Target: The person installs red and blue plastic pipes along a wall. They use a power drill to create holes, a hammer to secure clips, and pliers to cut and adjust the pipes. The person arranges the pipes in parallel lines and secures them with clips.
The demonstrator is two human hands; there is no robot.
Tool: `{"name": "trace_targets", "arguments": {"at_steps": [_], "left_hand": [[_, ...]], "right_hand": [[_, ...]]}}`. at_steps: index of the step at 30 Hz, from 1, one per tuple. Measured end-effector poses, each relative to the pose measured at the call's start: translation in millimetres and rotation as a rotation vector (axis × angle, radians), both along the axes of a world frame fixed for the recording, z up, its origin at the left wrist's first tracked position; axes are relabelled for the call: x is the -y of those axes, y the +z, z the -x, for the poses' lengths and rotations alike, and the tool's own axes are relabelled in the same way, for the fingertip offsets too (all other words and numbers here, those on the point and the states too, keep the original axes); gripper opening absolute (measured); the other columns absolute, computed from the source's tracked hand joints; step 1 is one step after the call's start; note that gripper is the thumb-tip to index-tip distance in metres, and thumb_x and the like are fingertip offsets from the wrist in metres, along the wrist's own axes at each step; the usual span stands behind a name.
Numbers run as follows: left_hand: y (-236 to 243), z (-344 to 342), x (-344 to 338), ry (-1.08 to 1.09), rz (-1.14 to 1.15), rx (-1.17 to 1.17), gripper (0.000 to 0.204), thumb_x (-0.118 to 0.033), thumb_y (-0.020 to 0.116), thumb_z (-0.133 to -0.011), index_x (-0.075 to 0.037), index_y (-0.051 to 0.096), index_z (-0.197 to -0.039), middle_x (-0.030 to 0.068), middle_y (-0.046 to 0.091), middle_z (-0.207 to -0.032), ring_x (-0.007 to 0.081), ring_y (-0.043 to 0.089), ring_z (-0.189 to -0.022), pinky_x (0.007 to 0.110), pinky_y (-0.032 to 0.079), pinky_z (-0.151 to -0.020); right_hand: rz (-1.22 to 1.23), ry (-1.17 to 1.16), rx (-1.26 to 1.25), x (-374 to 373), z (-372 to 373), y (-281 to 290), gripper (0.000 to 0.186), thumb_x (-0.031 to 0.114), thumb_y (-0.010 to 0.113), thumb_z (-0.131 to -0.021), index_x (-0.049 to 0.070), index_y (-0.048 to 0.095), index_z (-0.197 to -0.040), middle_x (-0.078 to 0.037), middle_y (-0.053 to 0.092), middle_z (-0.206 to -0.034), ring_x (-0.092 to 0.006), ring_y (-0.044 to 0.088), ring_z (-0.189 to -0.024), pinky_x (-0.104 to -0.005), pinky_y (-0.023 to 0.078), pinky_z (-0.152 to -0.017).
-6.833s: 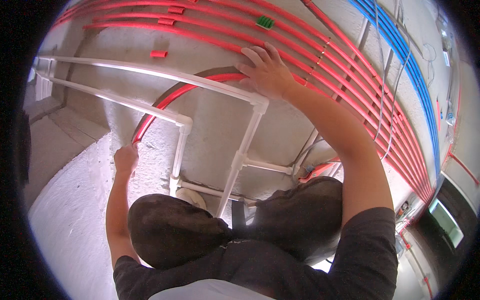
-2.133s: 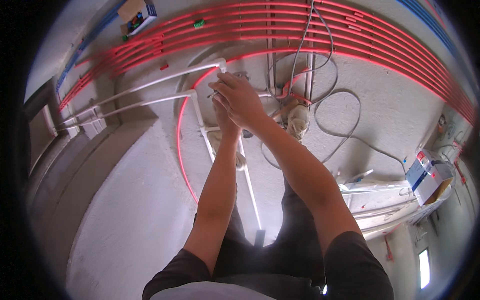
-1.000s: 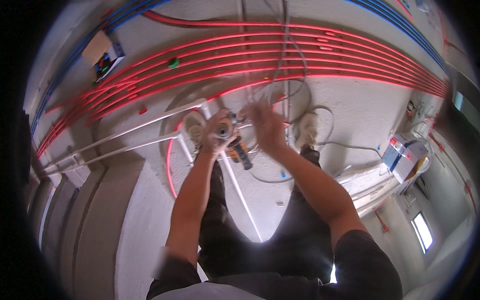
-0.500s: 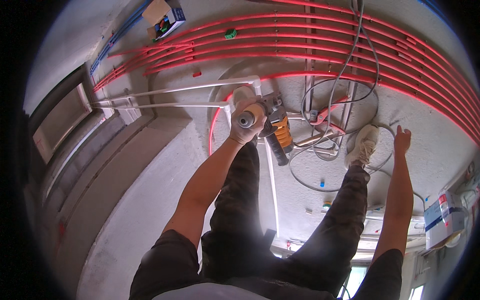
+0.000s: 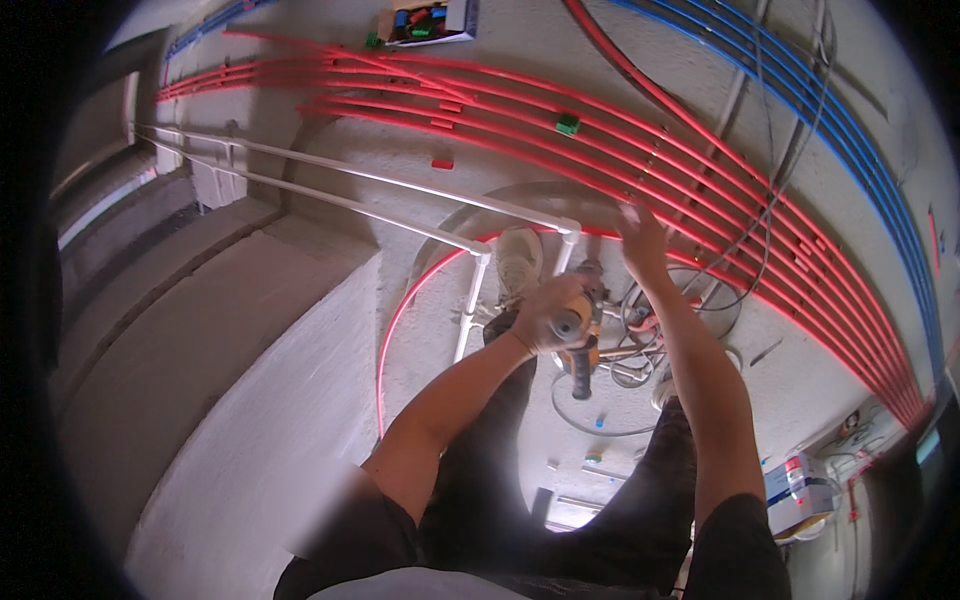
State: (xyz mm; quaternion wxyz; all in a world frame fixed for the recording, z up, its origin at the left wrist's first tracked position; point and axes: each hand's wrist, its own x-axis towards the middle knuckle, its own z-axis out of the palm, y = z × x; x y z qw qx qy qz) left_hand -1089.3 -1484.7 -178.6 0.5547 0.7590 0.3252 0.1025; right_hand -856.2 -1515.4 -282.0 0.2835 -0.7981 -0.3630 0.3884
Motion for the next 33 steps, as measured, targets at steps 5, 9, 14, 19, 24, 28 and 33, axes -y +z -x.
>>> {"name": "trace_targets", "arguments": {"at_steps": [5, 9, 14, 19, 24, 28, 33], "left_hand": [[-15, 4, -21, -0.110, 0.106, 0.190, 0.023, -0.022, 0.082, -0.064, -0.015, 0.065, -0.078, 0.0089, 0.064, -0.090, 0.0354, 0.064, -0.094, 0.049, 0.051, -0.084], [-35, 2, -15, 0.014, -0.001, 0.451, 0.033, -0.023, 0.084, -0.061, -0.016, 0.062, -0.085, 0.0065, 0.061, -0.088, 0.0327, 0.064, -0.090, 0.047, 0.050, -0.079], [-43, -9, -1, -0.072, 0.030, 0.447, 0.048, -0.027, 0.089, -0.057, -0.016, 0.065, -0.097, 0.0036, 0.064, -0.096, 0.0287, 0.064, -0.104, 0.045, 0.047, -0.094], [-46, -16, 9, -0.128, 0.081, 0.368, 0.051, -0.033, 0.092, -0.056, -0.017, 0.067, -0.097, 0.0039, 0.066, -0.099, 0.0288, 0.065, -0.105, 0.046, 0.048, -0.095], [-50, -16, 9, -0.025, 0.005, 0.440, 0.046, -0.033, 0.086, -0.063, -0.013, 0.065, -0.098, 0.0096, 0.065, -0.102, 0.0335, 0.064, -0.103, 0.049, 0.049, -0.091], [-32, -23, 13, 0.125, -0.071, 0.376, 0.042, -0.028, 0.086, -0.063, -0.015, 0.064, -0.095, 0.0119, 0.064, -0.102, 0.0356, 0.064, -0.100, 0.047, 0.050, -0.085], [-44, -49, 40, 0.009, -0.096, 0.259, 0.044, -0.025, 0.087, -0.061, -0.013, 0.066, -0.098, 0.0116, 0.064, -0.105, 0.0352, 0.065, -0.101, 0.047, 0.051, -0.083]], "right_hand": [[-0.242, 0.485, 0.000, -306, 129, -6, 0.047, 0.030, 0.062, -0.104, 0.005, 0.057, -0.144, -0.023, 0.064, -0.139, -0.0379, 0.063, -0.128, -0.0466, 0.051, -0.106], [-0.327, 0.520, 0.203, -468, 198, -42, 0.032, 0.019, 0.062, -0.098, 0.002, 0.062, -0.125, -0.020, 0.071, -0.114, -0.0393, 0.070, -0.102, -0.0487, 0.053, -0.088], [-0.164, 0.717, 0.465, -579, 174, -141, 0.035, 0.014, 0.053, -0.100, 0.000, 0.049, -0.131, -0.029, 0.069, -0.101, -0.0460, 0.070, -0.093, -0.0532, 0.056, -0.078], [-0.635, 0.880, 0.788, -572, 175, -150, 0.022, 0.007, 0.054, -0.098, 0.004, 0.056, -0.120, -0.022, 0.070, -0.100, -0.0448, 0.068, -0.086, -0.0502, 0.055, -0.078], [-0.892, 0.503, 0.133, -465, 153, 2, 0.016, 0.008, 0.062, -0.097, 0.007, 0.056, -0.111, -0.019, 0.070, -0.100, -0.0400, 0.067, -0.082, -0.0464, 0.052, -0.073], [-0.492, 0.214, -0.326, -273, 88, 124, 0.019, 0.021, 0.060, -0.106, 0.004, 0.060, -0.114, -0.011, 0.070, -0.094, -0.0232, 0.067, -0.077, -0.0383, 0.054, -0.074], [-0.240, -0.305, -0.408, -16, 15, 223, 0.019, 0.015, 0.053, -0.109, -0.002, 0.058, -0.114, -0.013, 0.062, -0.100, -0.0132, 0.063, -0.074, -0.0274, 0.054, -0.066]]}}
